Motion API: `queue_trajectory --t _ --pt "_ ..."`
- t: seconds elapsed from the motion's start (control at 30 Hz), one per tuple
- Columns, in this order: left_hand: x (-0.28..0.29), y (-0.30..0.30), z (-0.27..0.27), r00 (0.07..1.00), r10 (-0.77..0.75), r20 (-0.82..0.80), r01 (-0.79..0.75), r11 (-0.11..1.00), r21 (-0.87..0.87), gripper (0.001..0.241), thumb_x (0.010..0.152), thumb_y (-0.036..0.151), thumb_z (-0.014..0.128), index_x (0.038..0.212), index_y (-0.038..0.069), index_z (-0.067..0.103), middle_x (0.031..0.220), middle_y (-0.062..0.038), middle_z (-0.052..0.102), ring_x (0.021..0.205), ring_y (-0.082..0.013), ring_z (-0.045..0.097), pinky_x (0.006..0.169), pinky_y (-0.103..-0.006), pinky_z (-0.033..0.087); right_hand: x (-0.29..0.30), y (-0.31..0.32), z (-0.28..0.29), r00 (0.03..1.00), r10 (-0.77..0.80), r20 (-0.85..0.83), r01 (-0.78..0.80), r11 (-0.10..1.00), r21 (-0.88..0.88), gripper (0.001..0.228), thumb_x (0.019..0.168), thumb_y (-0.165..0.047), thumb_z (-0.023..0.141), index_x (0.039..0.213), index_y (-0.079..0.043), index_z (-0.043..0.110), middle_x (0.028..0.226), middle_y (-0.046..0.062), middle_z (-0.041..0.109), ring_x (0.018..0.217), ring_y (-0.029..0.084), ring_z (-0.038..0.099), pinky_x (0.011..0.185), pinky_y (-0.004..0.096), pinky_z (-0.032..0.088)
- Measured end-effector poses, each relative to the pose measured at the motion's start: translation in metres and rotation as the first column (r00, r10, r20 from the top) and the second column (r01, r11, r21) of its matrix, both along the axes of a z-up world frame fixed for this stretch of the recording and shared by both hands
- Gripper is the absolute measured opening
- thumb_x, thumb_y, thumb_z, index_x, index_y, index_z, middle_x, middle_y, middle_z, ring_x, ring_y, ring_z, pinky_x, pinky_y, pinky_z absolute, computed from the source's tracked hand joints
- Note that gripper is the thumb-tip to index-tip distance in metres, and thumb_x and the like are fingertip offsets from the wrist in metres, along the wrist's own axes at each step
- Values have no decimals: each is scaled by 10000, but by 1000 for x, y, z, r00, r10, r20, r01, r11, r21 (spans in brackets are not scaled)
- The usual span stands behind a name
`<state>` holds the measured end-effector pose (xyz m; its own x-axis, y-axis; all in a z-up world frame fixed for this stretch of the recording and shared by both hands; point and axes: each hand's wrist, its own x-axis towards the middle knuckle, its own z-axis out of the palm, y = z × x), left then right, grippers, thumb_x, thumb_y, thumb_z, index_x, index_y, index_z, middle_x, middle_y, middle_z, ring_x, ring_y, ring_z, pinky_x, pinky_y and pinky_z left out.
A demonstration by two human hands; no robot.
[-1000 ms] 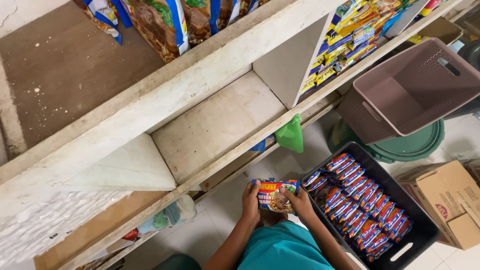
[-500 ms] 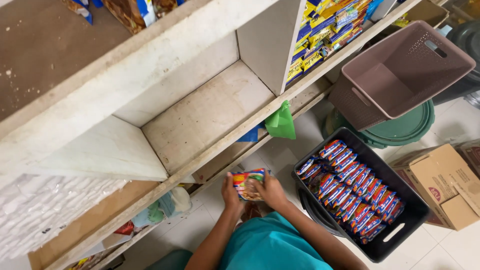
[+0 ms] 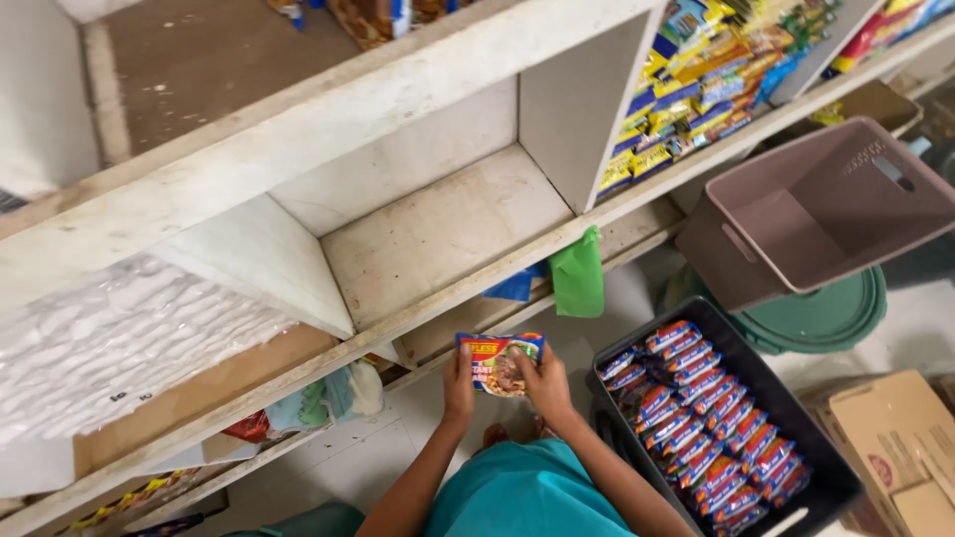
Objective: The recorder is taking instant noodle packets from a plastic crate on the floor and neatly arranging them on wooden grocery store shelves.
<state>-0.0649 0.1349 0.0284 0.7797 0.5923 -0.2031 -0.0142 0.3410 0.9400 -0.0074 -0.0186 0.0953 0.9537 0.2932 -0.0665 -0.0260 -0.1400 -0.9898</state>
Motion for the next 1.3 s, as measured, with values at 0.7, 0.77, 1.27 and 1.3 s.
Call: queue_trajectory --t 0.7,0.77,1.27,1.3 --pt "25 -2 129 968 -242 66 229 960 161 336 1041 407 550 1075 78 610 739 24 636 541 -20 552 442 -203 431 50 -19 28 998 -57 36 42 946 323 274 1069 -172 605 1248 33 632 1074 83 730 928 112 679 811 284 574" --pt "27 -2 137 979 -198 43 188 967 173 289 1028 349 601 1078 65 626 741 23 636 541 -21 546 436 -210 428 49 -15 53 999 20 43 -34 930 365 423 1051 -161 593 1431 -2 497 1229 111 676 1068 132 653 914 294 562" --pt "11 45 231 835 -451 314 423 892 158 504 962 243 764 1348 37 513 1134 -35 687 941 -89 662 726 -297 607 51 -42 214 914 295 280 -350 921 173 502 872 39 752 1361 -20 657 1356 125 690 1140 145 641 900 287 546" --pt "9 47 217 838 -447 312 420 894 155 504 962 243 764 1348 37 513 1134 -35 687 941 -89 662 726 -297 607 52 -37 210 913 299 276 -353 920 172 502 872 39 752 1361 -20 657 1356 125 690 1140 145 641 900 287 546"
